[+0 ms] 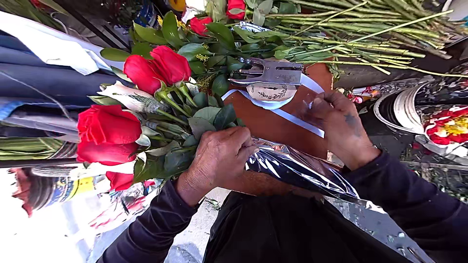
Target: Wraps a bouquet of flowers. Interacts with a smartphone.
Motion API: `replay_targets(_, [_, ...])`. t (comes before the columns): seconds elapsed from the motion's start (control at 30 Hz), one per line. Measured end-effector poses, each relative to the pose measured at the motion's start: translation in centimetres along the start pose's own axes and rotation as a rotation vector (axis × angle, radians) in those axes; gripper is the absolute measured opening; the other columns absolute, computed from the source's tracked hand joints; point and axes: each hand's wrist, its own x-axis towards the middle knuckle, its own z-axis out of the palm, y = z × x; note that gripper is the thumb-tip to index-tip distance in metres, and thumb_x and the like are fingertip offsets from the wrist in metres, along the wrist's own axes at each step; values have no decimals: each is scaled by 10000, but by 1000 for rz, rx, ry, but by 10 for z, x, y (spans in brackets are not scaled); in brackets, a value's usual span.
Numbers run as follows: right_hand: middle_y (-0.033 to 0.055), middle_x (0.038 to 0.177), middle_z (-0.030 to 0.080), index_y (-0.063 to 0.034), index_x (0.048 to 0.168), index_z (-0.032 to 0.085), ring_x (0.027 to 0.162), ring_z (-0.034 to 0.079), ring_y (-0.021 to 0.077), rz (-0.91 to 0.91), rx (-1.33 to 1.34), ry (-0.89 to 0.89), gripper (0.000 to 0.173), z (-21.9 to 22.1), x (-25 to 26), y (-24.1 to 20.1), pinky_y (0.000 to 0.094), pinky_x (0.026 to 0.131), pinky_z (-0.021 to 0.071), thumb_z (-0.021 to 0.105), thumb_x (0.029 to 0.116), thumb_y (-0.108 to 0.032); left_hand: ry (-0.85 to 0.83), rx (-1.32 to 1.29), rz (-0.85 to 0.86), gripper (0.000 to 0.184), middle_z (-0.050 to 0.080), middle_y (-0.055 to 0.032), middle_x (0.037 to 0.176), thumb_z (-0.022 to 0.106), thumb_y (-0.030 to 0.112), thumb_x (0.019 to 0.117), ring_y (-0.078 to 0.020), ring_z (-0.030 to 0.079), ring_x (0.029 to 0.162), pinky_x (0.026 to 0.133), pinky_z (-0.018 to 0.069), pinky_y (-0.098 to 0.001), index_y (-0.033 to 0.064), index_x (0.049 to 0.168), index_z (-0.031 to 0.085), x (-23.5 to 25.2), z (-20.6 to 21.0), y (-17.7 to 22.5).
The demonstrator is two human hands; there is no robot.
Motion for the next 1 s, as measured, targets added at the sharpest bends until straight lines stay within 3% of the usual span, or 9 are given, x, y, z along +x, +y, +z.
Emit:
replay_targets(0.13, [-13,973,622,-128,1060,618,875,593,74,-198,-132,-189,108,5,-18,-8,282,780,497,531,1054,-192,10,-20,31,145,744,42,839,709,271,910,-64,702,739,599,547,-283,156,822,702,1,1,-3])
replay_targets(0.2, [-28,949,651,-139,1045,619,869,610,52,-234,-96,-241,100,11,-28,-15,236,781,505,524,1058,-166,20,-20,38,148,739,33,827,705,271,909,-78,704,738,598,549,-297,152,820,701,0,2,-3])
replay_targets(0.33, [8,953,692,-107,1085,601,897,658,102,-353,-82,-308,131,21,-45,-21,278,813,543,475,1072,-140,54,-29,84,174,738,7,813,709,271,910,-105,713,740,603,553,-323,126,816,688,-1,6,-8])
replay_targets(0.5, [-34,1025,745,-132,1112,607,900,699,42,-609,-391,-240,121,24,-62,-16,243,752,573,513,1071,-196,40,-32,83,171,719,2,782,706,262,908,-114,686,692,581,524,-330,117,820,683,-1,3,-7])
replay_targets(0.57, [-22,1043,739,-119,1119,619,936,697,64,-742,-522,-184,155,24,-70,-14,280,808,573,502,1073,-209,15,-41,66,186,691,-10,749,712,264,912,-136,667,668,580,506,-353,106,821,678,0,1,-6])
replay_targets(0.67, [34,1082,748,-81,1098,640,1053,703,148,-928,-598,-133,159,25,-77,-6,394,1009,527,507,1071,-165,-20,-36,53,200,677,-26,737,722,263,915,-157,663,667,597,514,-374,94,822,668,2,-3,-4])
replay_targets(0.73, [40,1109,751,-84,1112,645,1099,686,177,-989,-616,-112,145,25,-82,-1,406,1051,495,524,1065,-149,-50,-48,48,189,659,-60,755,727,225,930,-189,646,676,615,488,-392,67,850,663,1,-11,1])
replay_targets(0.8, [60,1136,743,-66,1135,628,1128,684,189,-1048,-623,-112,150,25,-86,2,432,1093,471,511,1067,-130,-34,-28,57,196,668,-40,740,722,250,920,-165,657,669,606,508,-373,86,829,666,3,-7,-2])
replay_targets(1.0, [136,1110,751,-35,1046,617,1142,705,253,-1137,-703,-116,125,28,-94,14,539,1129,434,496,1048,-61,-26,-12,78,203,655,-25,711,716,262,918,-157,651,656,596,505,-363,97,812,665,5,-2,-7])
